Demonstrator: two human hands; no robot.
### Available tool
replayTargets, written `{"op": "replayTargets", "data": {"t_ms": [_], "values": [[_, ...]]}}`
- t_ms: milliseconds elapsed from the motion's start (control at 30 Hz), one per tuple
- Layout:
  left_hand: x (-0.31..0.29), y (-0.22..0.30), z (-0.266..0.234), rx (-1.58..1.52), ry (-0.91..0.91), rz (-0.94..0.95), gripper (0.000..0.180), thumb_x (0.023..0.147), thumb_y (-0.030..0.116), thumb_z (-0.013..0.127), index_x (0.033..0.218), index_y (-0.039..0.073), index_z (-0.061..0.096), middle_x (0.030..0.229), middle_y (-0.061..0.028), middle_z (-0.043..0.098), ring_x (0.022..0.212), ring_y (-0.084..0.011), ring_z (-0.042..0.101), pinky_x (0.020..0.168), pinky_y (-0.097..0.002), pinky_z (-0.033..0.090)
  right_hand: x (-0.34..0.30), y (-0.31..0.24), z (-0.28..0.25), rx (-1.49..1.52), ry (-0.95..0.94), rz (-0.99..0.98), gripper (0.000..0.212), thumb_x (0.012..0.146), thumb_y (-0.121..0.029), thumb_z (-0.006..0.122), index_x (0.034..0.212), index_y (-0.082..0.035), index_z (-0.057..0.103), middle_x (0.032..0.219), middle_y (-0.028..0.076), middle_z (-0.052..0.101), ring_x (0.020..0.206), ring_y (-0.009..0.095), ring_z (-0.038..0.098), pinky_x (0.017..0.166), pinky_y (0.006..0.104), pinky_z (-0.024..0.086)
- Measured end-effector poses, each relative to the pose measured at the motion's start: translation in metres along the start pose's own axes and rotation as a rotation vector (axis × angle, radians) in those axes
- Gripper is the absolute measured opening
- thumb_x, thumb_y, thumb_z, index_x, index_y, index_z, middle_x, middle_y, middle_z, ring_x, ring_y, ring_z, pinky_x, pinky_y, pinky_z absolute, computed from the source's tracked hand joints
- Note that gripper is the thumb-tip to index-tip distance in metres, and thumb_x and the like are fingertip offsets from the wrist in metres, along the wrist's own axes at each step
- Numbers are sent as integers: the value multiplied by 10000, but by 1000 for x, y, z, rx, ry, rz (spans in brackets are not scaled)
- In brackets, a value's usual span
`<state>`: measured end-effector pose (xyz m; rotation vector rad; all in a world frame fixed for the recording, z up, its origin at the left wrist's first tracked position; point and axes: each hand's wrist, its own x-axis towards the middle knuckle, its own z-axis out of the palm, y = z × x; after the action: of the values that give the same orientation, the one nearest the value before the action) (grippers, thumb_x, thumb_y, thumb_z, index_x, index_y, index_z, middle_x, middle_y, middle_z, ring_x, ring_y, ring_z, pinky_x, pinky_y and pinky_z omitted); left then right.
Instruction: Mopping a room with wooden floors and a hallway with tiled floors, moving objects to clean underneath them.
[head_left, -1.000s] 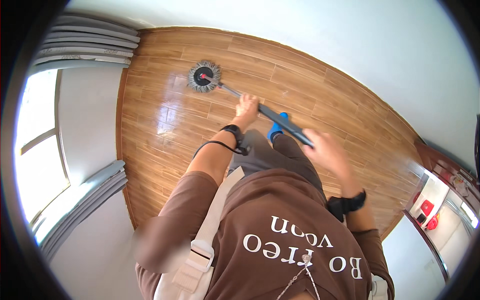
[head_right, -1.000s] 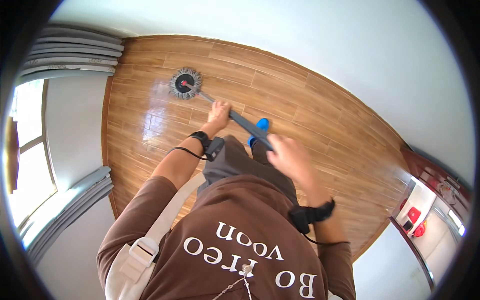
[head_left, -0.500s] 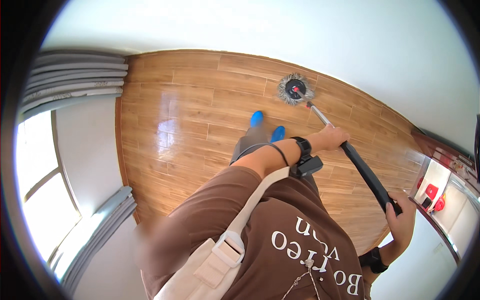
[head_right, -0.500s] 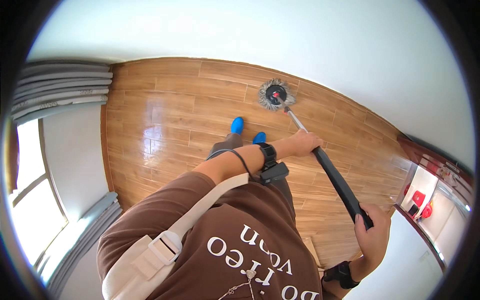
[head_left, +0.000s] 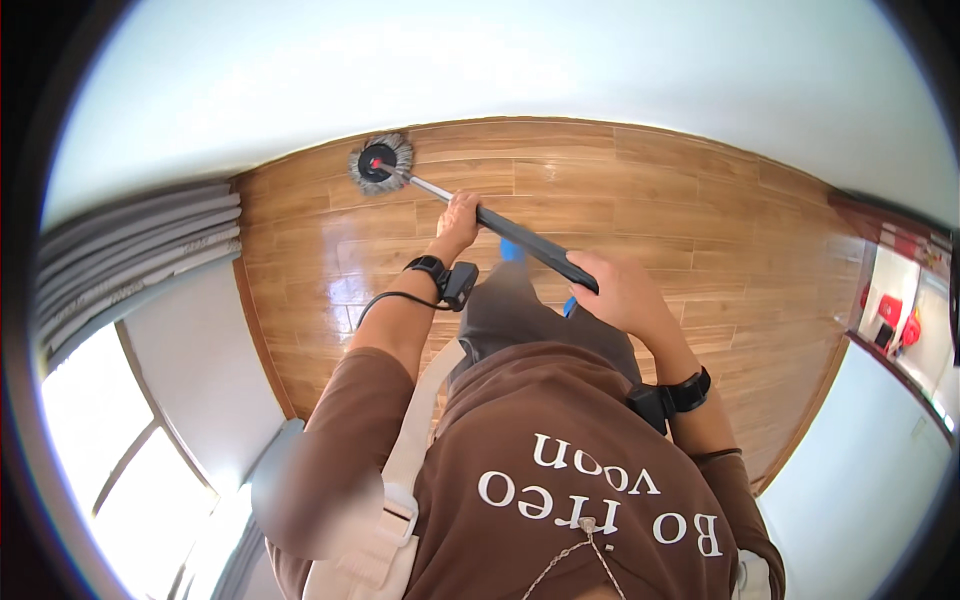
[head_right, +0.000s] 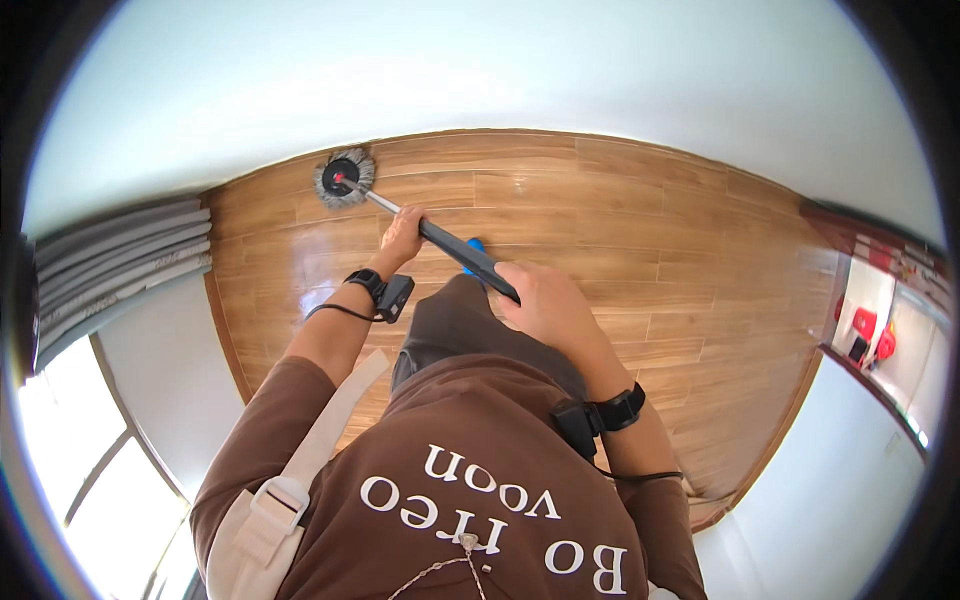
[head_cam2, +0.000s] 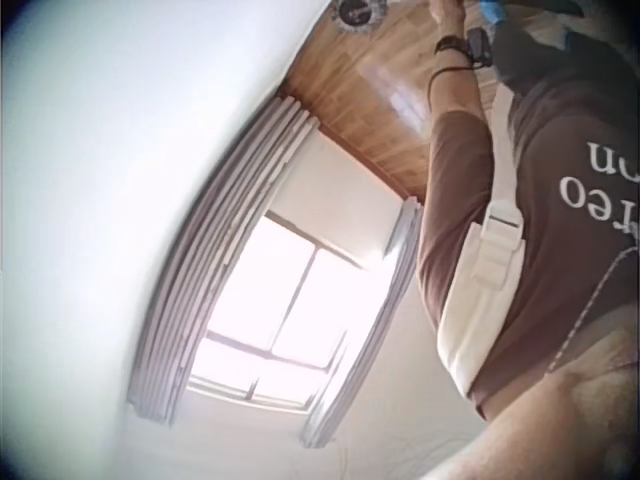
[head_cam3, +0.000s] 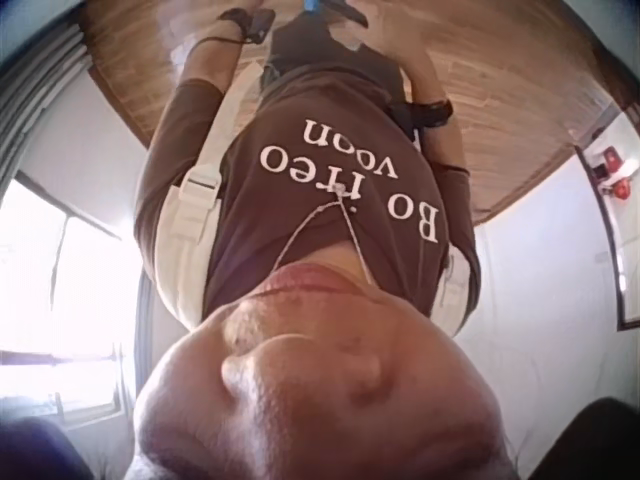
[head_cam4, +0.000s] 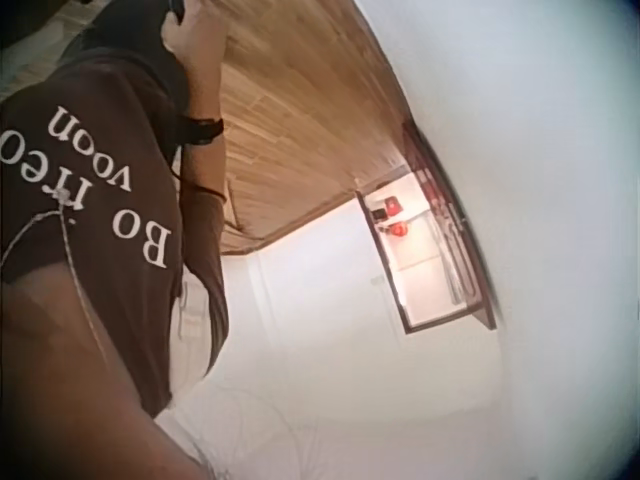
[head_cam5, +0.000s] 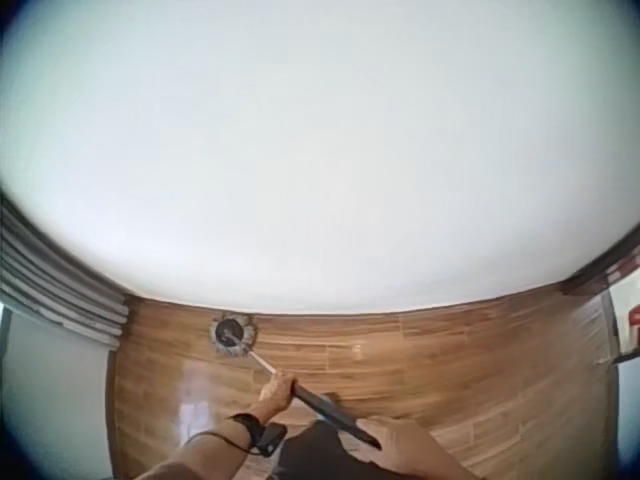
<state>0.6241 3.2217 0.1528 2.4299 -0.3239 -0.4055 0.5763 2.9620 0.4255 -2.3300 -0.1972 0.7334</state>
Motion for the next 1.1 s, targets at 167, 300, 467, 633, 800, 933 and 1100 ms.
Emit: {"op": "replayTargets", "data": {"t_ms": [167, 300, 467, 633, 800, 933, 1100], "values": [[21, 90, 49, 12, -81, 73, 329, 662, 81, 746, 929, 77, 554, 1029, -136, 570, 995, -353, 508, 858, -453, 406, -64, 39, -60, -22, 200, 54, 318, 788, -198, 637, 1071, -53, 638, 930, 149, 663, 819, 335, 628, 709, 391, 490], [42, 216, 125, -92, -99, 346, 321, 679, 121, 746, 940, 85, 563, 958, -140, 572, 963, -360, 500, 853, -456, 401, -155, 49, -128, -175, 374, 209, 236, 770, -127, 686, 984, -35, 650, 906, 151, 662, 800, 325, 624, 701, 371, 489], [60, 380, 204, -332, -152, 541, 293, 708, 156, 742, 933, 89, 567, 931, -133, 583, 938, -356, 519, 845, -438, 426, -247, 65, -167, -382, 524, 352, 146, 764, -94, 687, 881, -29, 628, 787, 148, 632, 684, 328, 599, 605, 371, 464], [77, 467, 274, -396, -401, 672, 290, 710, 180, 732, 934, 110, 563, 907, -121, 587, 933, -330, 547, 782, -438, 459, -300, 133, -165, -414, 659, 371, 117, 759, -96, 681, 822, -26, 611, 693, 146, 592, 577, 328, 555, 517, 372, 426], [55, 504, 296, -376, -374, 687, 285, 697, 156, 724, 919, 98, 555, 890, -125, 586, 925, -344, 549, 789, -441, 456, -364, 198, -194, -169, 678, 438, 85, 771, -98, 663, 790, -26, 622, 662, 139, 584, 561, 306, 571, 514, 350, 433], [33, 490, 289, -241, -302, 545, 284, 674, 109, 719, 899, 79, 548, 891, -133, 581, 919, -358, 550, 785, -445, 447, -377, 254, -198, 29, 801, 366, 106, 786, -124, 656, 788, -24, 620, 643, 129, 582, 548, 283, 567, 524, 338, 445], [58, 424, 283, 54, -415, 385, 264, 669, 143, 730, 913, 109, 638, 924, -148, 627, 951, -353, 576, 803, -439, 468, -335, 327, -174, 235, 700, 274, 166, 799, -175, 650, 772, -24, 588, 649, 123, 560, 557, 268, 543, 524, 347, 421]]}}
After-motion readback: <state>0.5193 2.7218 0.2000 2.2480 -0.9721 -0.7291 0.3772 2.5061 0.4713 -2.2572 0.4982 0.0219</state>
